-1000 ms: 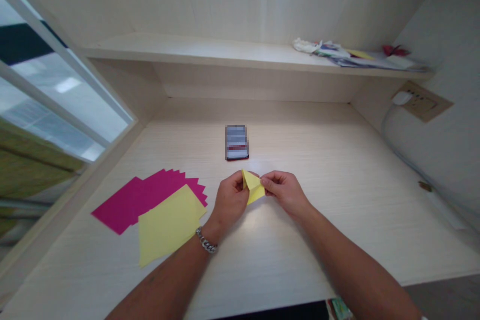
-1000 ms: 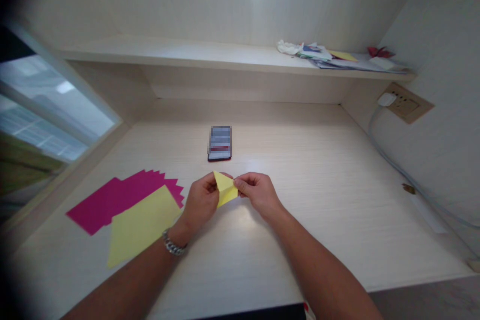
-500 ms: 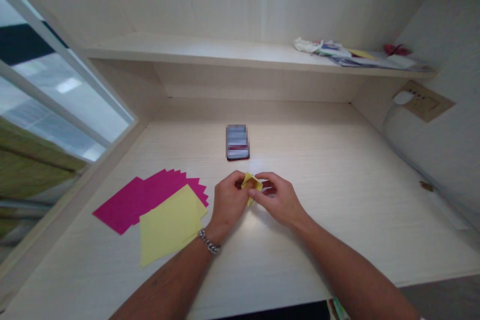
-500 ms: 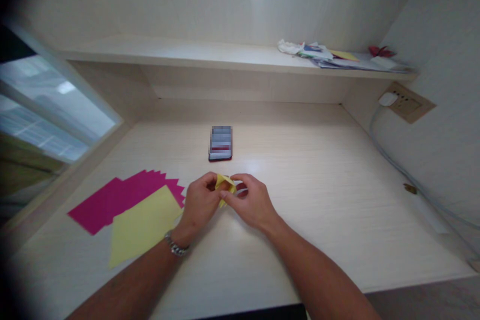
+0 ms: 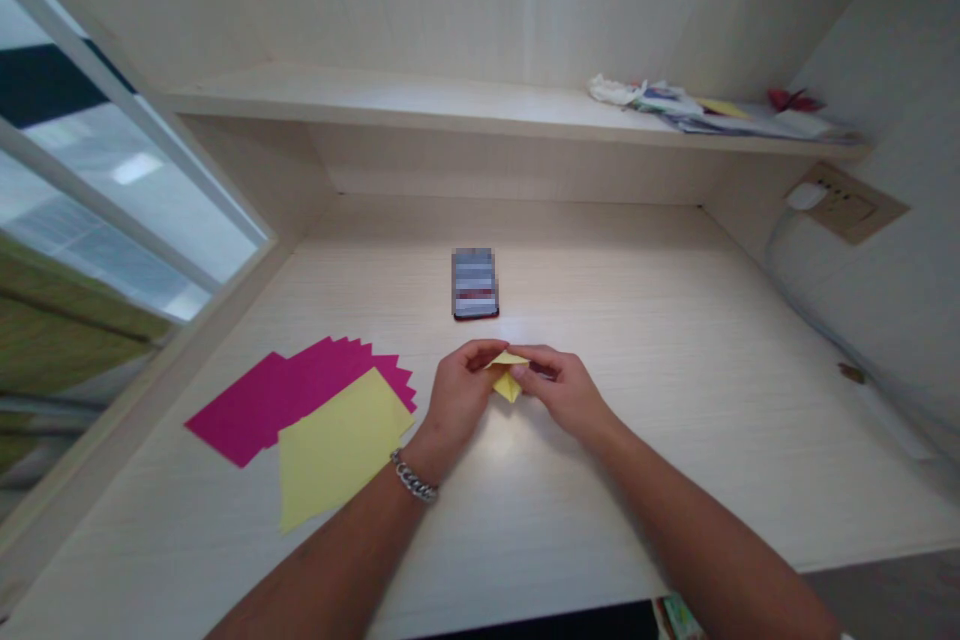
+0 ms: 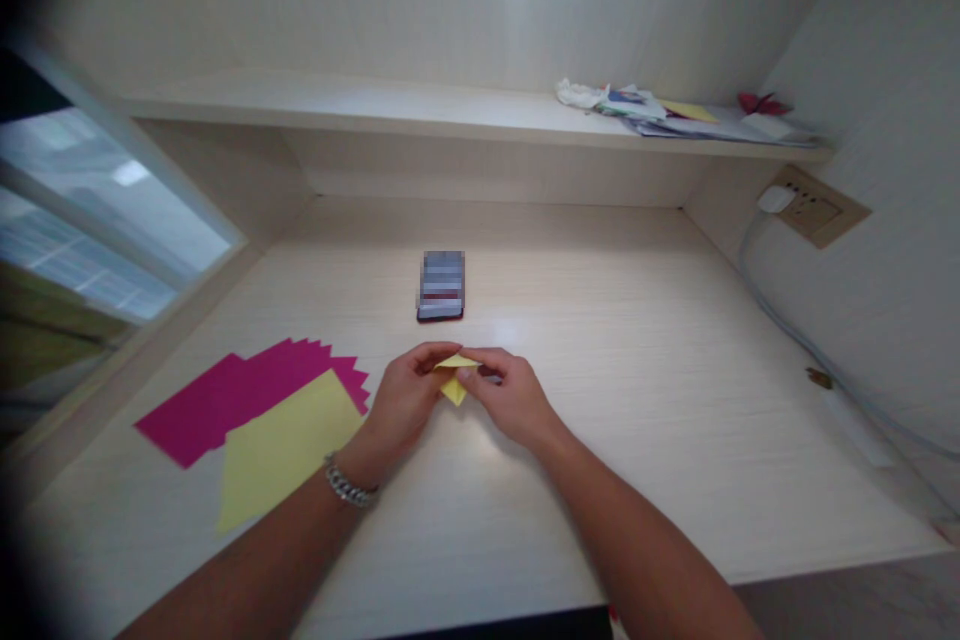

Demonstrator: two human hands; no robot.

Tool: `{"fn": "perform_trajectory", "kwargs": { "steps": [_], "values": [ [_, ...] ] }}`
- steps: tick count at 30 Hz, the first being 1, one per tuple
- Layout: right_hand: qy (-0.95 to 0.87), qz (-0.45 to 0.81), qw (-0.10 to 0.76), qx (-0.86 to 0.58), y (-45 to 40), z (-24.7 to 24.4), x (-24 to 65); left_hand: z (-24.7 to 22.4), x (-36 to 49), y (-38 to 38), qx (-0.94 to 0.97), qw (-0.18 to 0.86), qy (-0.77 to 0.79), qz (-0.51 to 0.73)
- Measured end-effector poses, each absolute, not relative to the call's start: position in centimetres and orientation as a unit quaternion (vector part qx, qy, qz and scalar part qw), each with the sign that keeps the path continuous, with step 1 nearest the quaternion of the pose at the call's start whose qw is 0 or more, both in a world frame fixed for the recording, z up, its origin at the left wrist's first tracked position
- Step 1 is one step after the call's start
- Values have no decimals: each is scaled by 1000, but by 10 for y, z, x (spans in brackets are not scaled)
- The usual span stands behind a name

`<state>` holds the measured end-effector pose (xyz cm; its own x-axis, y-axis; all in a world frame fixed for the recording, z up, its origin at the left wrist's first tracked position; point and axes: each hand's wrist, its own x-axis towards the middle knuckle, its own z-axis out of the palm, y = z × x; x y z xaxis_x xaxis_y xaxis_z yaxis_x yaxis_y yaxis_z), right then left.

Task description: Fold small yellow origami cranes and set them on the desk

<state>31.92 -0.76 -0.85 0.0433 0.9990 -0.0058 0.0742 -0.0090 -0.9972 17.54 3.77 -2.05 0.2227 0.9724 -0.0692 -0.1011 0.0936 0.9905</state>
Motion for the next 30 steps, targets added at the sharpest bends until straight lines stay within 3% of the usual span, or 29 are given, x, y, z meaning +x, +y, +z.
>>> {"fn": "perform_trajectory", "kwargs": {
  "steps": [3,7,23,30],
  "values": [
    [-432,565,508,-486,-7,-6,323,-19,175,37,468,617,434,460],
    [-396,588,514,-484,-5,-6,325,-16,175,37,459,627,434,456],
    [-441,537,504,-513,-2,-7,326,-21,171,37,527,608,418,422],
    [-532,409,494,-553,-7,0,327,-19,172,40,505,570,454,462]
  ]
}}
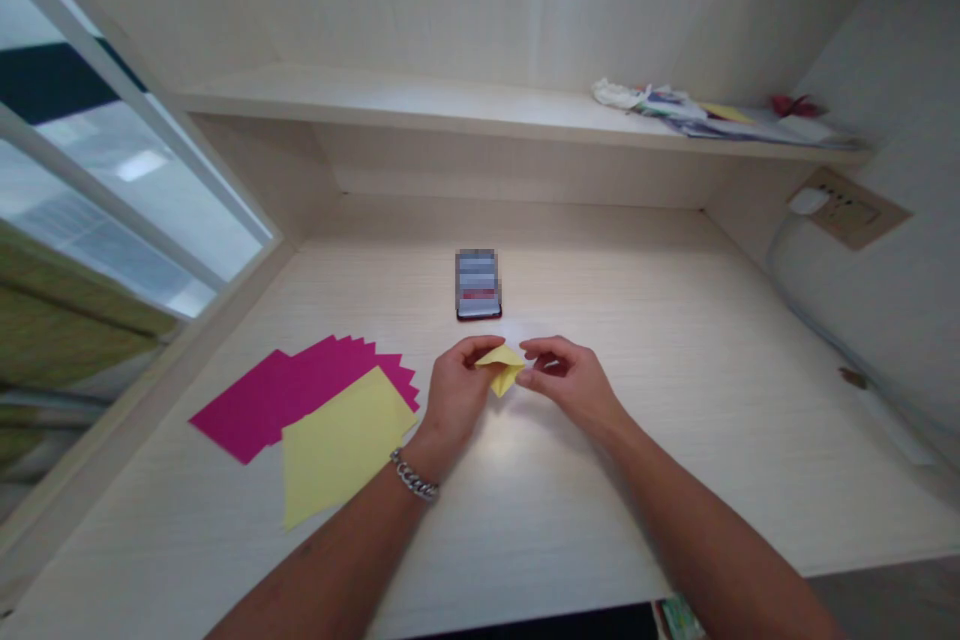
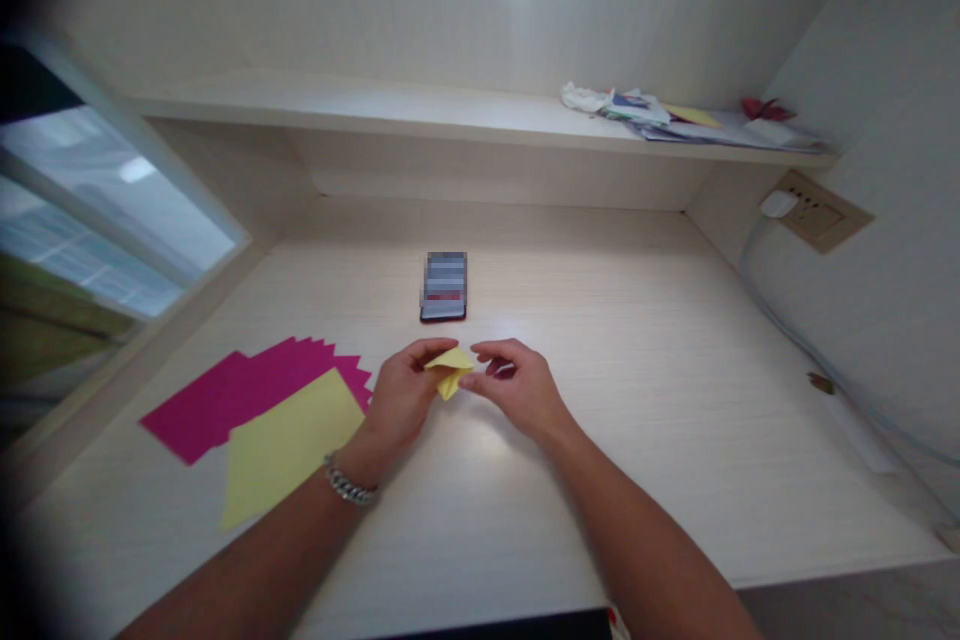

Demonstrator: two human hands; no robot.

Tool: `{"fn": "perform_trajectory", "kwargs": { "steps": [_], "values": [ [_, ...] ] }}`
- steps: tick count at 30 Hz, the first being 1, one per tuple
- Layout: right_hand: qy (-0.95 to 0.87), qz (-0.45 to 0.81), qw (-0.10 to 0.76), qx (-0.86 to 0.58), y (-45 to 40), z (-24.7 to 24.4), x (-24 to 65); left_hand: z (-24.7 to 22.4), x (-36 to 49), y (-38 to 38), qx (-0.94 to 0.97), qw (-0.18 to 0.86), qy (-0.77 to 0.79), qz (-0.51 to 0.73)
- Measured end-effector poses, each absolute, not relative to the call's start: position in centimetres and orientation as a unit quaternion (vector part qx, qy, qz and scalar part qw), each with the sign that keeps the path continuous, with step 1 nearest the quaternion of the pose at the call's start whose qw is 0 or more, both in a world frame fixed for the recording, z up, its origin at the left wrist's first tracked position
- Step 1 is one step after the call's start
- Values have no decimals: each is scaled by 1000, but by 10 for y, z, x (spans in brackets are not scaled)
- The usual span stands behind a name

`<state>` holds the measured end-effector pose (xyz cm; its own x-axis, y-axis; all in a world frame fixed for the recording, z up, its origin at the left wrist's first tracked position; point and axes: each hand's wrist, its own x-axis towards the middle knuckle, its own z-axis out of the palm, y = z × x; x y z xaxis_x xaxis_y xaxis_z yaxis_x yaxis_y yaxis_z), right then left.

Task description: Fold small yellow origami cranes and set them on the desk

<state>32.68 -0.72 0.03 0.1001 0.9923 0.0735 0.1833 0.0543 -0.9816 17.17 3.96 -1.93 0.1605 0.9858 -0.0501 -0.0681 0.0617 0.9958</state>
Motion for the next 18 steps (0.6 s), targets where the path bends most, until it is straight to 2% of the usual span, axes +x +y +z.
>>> {"fn": "perform_trajectory", "kwargs": {
  "steps": [10,15,18],
  "values": [
    [-526,330,498,-605,-10,-5,317,-15,176,33,560,562,416,444],
    [-555,250,484,-628,-13,-1,316,-15,178,29,591,517,433,443],
    [-558,267,496,-610,-13,1,318,-12,177,29,597,502,444,442]
  ]
}}
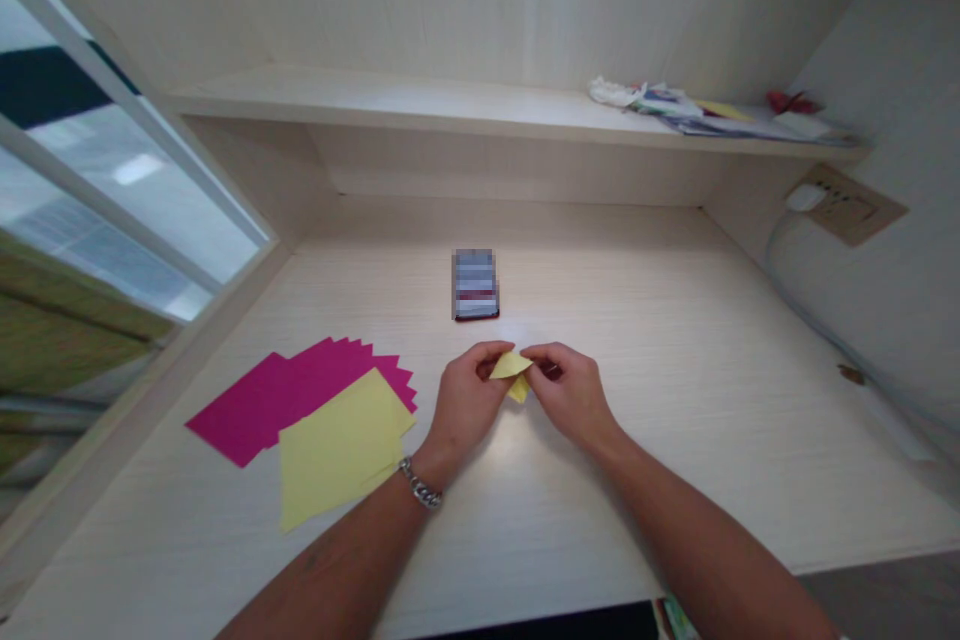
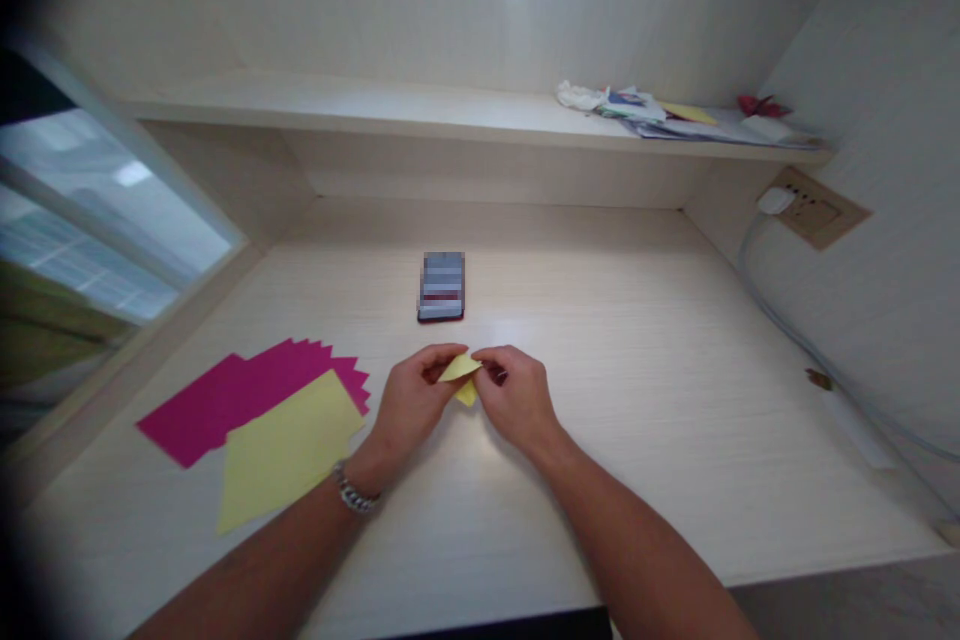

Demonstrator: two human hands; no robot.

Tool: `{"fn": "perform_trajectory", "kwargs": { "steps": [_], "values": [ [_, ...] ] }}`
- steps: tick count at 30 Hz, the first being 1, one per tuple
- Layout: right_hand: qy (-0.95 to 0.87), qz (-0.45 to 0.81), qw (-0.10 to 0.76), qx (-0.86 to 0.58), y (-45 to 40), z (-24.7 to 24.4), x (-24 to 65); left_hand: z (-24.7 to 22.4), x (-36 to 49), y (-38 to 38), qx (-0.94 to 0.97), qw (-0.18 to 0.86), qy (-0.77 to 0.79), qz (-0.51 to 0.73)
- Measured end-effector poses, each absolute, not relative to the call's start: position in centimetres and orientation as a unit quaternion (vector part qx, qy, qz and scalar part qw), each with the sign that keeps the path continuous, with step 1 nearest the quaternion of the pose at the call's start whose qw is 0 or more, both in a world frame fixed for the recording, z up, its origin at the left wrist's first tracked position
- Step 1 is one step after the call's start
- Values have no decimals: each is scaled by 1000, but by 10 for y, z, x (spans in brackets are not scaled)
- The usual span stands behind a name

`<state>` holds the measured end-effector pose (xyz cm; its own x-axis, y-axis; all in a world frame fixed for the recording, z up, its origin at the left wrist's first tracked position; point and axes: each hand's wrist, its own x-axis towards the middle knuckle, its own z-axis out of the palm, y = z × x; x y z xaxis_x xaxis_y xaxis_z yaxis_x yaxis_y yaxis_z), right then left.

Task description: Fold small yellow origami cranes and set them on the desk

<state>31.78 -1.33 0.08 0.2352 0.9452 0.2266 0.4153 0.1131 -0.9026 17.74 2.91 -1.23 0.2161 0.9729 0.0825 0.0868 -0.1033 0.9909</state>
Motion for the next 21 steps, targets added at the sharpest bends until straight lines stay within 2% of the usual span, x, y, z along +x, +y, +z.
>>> {"fn": "perform_trajectory", "kwargs": {
  "steps": [5,7,14,21],
  "values": [
    [-463,497,513,-524,-6,-3,326,-11,174,34,585,526,446,426],
    [-417,549,518,-506,-3,-5,327,-11,173,35,588,529,451,414],
    [-385,603,520,-467,-3,-7,330,-9,173,35,581,554,439,403],
    [-435,553,504,-501,0,-13,331,-9,173,32,619,535,429,383]
  ]
}}
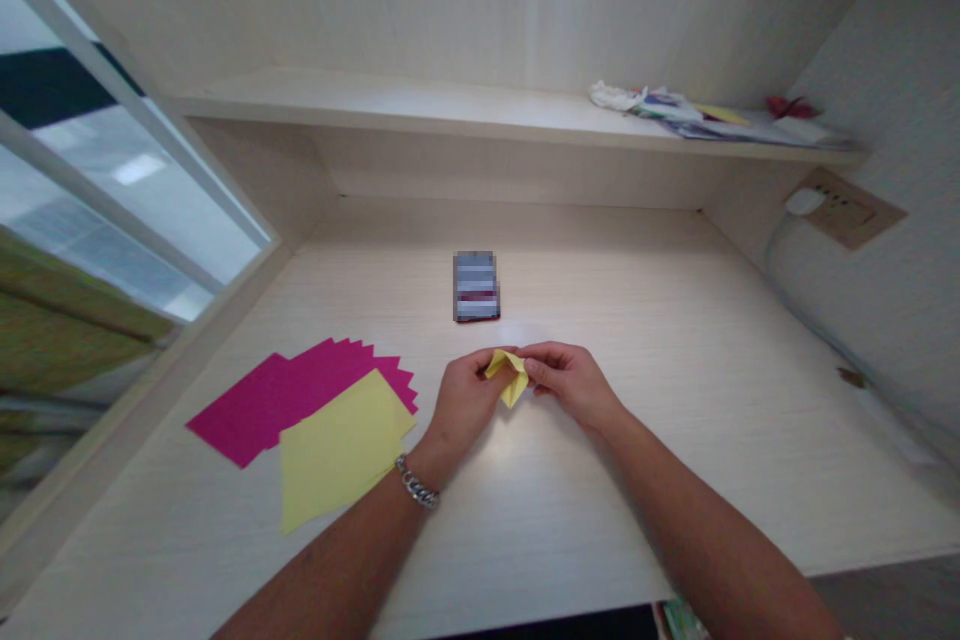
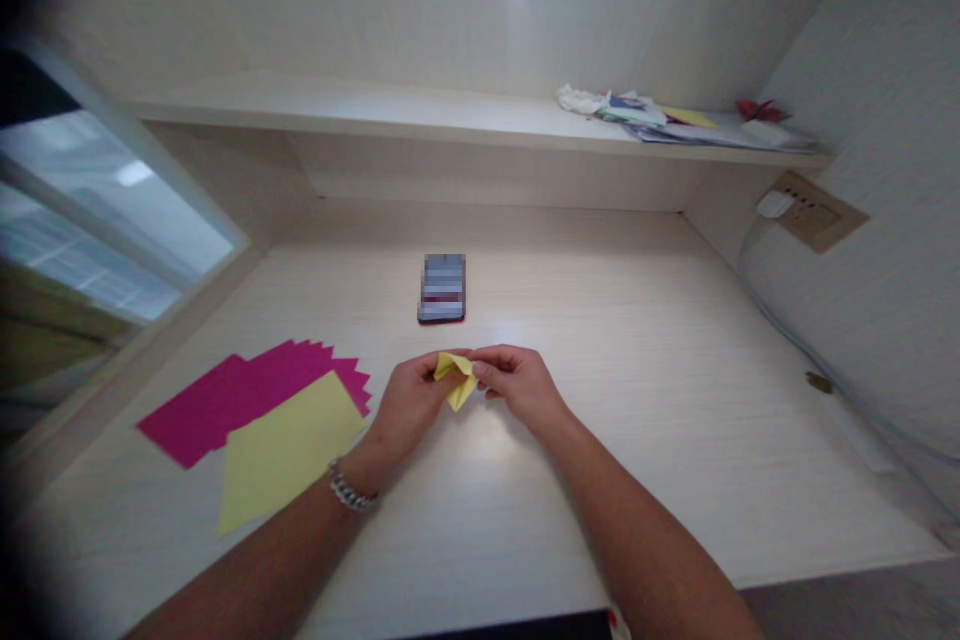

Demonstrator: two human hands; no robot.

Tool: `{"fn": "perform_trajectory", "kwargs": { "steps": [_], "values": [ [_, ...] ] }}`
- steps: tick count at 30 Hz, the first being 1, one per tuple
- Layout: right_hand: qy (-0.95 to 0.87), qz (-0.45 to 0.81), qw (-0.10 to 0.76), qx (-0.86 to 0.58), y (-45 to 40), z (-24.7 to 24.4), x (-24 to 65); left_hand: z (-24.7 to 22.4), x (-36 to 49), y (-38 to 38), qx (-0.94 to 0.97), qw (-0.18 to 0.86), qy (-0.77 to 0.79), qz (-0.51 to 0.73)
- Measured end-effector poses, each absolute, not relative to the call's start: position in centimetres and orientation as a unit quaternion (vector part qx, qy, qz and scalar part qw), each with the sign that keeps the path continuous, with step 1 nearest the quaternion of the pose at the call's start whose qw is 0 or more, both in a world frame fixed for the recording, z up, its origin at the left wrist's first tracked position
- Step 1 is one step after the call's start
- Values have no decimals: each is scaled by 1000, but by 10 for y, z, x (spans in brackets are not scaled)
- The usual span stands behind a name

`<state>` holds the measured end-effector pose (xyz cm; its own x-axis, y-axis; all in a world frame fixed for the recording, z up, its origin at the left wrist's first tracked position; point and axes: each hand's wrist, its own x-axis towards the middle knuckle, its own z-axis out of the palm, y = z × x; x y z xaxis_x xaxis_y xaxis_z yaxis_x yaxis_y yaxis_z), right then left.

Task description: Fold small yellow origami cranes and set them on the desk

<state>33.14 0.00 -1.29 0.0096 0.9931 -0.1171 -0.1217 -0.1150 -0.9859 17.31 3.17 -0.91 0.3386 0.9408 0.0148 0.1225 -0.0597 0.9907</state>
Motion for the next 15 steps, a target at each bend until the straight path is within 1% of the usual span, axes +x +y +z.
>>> {"fn": "perform_trajectory", "kwargs": {
  "steps": [3,7,10,15],
  "values": [
    [-474,527,496,-502,2,-16,331,-10,173,30,648,518,416,372],
    [-503,476,502,-518,0,-15,327,-9,173,28,650,521,406,375],
    [-522,413,507,-548,-3,-11,323,-6,174,28,635,538,403,380],
    [-548,308,515,-583,-8,-6,318,-8,175,30,591,593,379,393]
  ]
}}
